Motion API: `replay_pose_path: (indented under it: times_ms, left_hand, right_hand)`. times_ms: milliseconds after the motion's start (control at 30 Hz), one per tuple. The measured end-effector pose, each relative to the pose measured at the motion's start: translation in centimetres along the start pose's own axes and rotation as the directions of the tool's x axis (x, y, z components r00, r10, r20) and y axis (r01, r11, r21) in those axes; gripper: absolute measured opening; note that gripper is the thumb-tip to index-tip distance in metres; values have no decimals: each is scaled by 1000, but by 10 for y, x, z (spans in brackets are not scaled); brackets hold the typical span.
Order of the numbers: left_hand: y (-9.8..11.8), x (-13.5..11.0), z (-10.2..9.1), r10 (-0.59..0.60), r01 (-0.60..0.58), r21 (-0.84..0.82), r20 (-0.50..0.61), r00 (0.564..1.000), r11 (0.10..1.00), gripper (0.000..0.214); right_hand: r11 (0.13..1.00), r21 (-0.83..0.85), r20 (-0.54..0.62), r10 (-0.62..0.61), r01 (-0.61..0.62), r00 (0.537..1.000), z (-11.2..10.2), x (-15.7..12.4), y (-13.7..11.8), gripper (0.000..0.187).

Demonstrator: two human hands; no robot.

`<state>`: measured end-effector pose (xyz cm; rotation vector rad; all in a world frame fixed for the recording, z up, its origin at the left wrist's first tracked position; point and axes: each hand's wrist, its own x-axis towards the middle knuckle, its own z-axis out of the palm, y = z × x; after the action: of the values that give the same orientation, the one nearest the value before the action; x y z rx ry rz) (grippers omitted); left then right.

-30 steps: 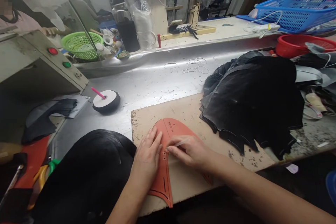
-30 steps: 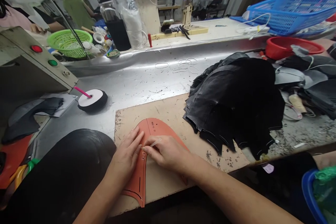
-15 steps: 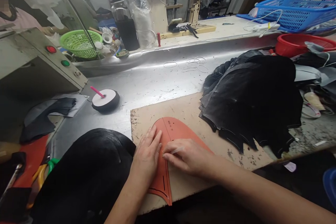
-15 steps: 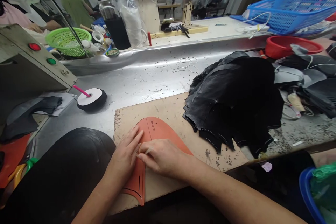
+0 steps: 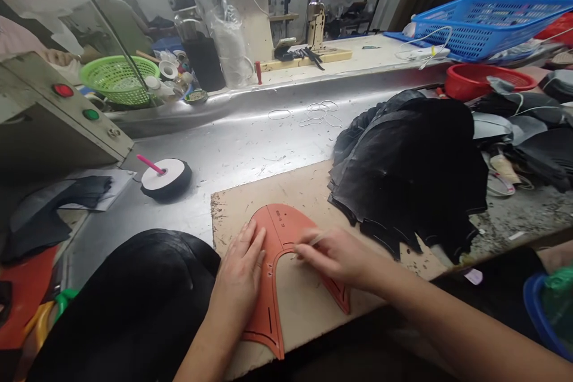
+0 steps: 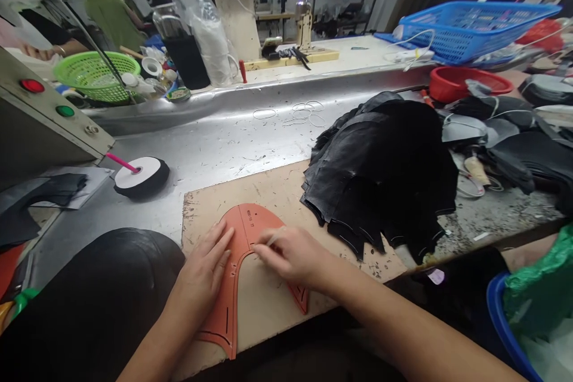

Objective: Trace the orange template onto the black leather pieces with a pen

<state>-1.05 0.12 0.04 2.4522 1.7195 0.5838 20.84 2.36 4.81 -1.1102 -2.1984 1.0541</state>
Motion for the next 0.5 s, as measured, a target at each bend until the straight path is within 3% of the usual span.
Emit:
replay_pose_path:
  times_ms: [133,500]
  left_hand:
    - [-2,1,2,15,-15,16,-15,1000,1000,41]
    - [-2,1,0,11,-11,7,-10,1000,1000,40]
  right_hand:
    - [995,-38,-38,95,-96,995,-19,-14,11,29]
    - [989,-128,-46,65,-71,997,-15,-15,17,28]
